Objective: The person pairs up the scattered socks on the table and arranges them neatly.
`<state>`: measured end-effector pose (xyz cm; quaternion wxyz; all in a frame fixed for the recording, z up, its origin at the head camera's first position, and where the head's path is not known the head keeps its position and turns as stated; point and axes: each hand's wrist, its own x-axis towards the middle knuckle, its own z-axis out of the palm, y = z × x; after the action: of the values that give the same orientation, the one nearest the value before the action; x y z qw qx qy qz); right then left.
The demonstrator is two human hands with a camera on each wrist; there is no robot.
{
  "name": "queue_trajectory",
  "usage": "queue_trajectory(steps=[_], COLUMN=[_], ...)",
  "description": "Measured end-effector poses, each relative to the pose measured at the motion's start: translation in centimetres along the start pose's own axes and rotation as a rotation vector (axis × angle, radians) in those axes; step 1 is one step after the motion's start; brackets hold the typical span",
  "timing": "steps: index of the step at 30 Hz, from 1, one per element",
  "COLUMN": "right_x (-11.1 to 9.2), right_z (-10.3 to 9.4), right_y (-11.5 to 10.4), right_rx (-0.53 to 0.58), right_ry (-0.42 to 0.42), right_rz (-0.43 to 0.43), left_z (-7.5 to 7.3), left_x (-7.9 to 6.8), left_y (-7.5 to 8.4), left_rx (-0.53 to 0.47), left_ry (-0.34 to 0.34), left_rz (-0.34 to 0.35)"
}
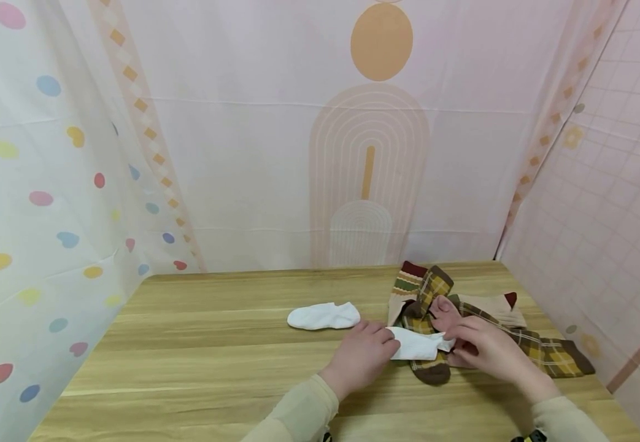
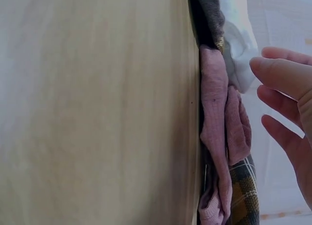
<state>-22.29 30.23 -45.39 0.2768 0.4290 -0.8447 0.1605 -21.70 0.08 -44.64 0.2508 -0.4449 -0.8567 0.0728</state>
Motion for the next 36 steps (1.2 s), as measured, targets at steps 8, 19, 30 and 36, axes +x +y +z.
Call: queue_trajectory(steps=[8, 19, 30, 36], right_x=[-0.2, 0.0, 0.5, 0.9], right_z=[0.6, 1.0, 1.3, 1.5], right_y=[0.1, 0.1, 0.1, -0.1], right_rx=[-0.023, -0.034, -0.028, -0.055], right_ry=[-0.05, -0.117, -0.173, -0.207], right_rz=[0.024, 0.034, 0.026, 0.046], left_z=[0.6, 1.1, 1.6, 1.7], left_x=[0.3, 0.6, 1.3, 1.4], left_y=[0.1, 0.0, -0.1, -0.2], left_rx=[0.01, -0.001, -0.031, -0.035], left_ry=[-0.028, -0.024, -0.105, -0.113], left_rz=[-0.008, -0.02, -0.047, -0.059])
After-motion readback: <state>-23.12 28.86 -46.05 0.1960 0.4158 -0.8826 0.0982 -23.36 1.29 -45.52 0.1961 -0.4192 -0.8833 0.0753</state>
